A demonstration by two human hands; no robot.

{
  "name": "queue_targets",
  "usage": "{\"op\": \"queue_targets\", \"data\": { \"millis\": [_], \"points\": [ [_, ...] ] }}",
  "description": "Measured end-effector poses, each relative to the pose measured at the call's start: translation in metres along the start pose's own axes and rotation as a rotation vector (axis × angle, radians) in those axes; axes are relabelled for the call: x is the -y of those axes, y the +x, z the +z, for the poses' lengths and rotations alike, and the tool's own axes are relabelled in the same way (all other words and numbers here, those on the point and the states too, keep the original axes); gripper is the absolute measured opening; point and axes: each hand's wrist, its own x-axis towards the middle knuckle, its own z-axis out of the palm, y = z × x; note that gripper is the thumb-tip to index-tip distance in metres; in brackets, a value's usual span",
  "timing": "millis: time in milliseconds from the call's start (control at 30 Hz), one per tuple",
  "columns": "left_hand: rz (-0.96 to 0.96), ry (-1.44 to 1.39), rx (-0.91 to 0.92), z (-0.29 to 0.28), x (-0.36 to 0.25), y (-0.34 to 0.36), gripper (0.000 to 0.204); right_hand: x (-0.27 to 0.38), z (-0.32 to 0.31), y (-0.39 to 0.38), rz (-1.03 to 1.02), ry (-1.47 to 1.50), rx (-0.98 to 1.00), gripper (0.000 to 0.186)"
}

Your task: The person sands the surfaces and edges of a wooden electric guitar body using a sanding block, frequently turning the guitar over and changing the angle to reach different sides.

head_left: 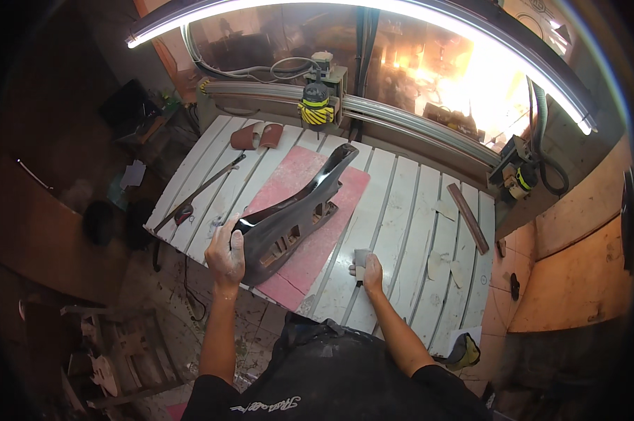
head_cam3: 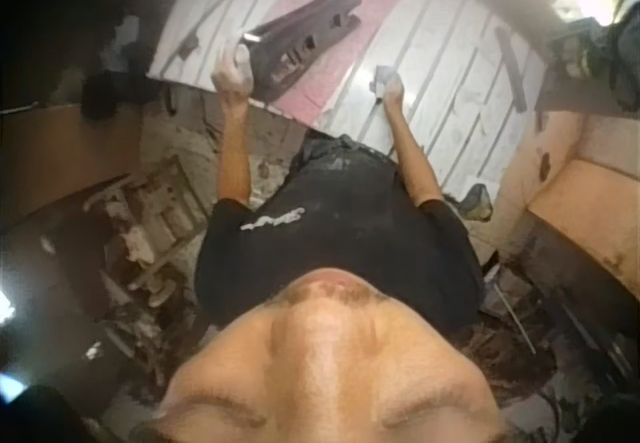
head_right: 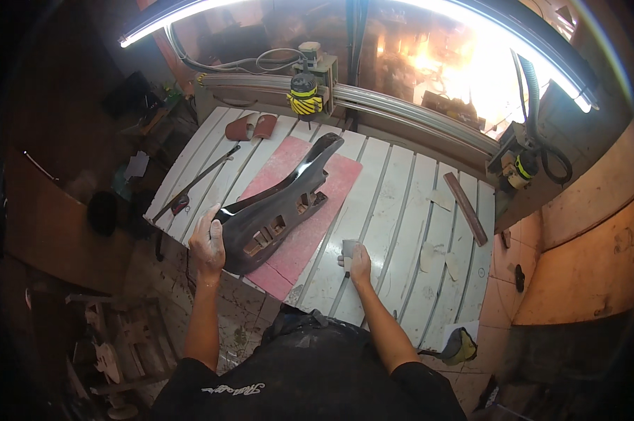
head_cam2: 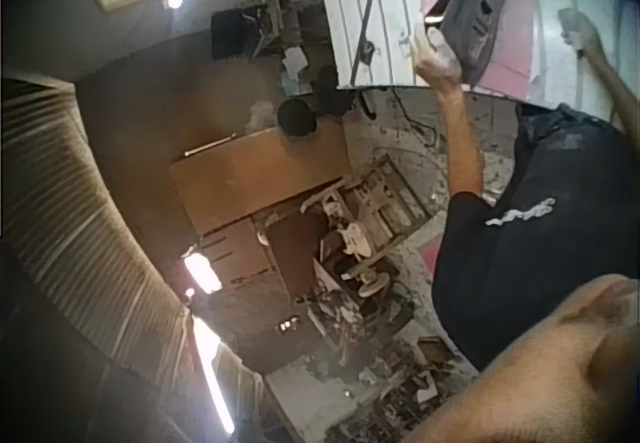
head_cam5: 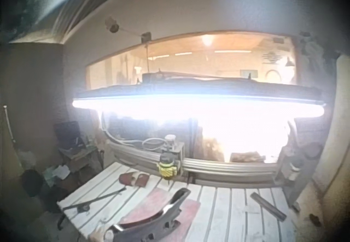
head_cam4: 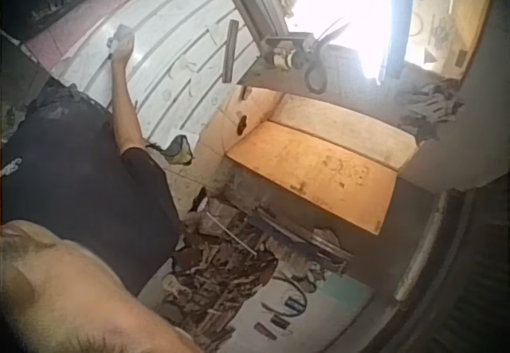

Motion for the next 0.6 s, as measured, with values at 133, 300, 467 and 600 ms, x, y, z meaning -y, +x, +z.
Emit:
{"op": "queue_targets", "data": {
  "millis": [133, 300, 467, 600],
  "points": [
    [-0.01, 0.019, -0.028, 0.001, 0.001, -0.001, 0.038, -0.001, 0.001, 0.0, 0.009, 0.006, -0.006, 0.045],
    [-0.053, 0.085, -0.009, 0.001, -0.007, 0.002, 0.051, -0.003, 0.0, 0.001, 0.011, 0.018, -0.005, 0.044],
    [-0.164, -0.006, -0.023, -0.007, 0.007, 0.007, 0.052, -0.005, 0.001, 0.004, 0.022, 0.038, -0.017, 0.042],
    [-0.131, -0.014, 0.04, -0.02, 0.008, 0.005, 0.052, -0.007, -0.003, 0.004, 0.028, 0.05, -0.015, 0.041]
  ]
}}
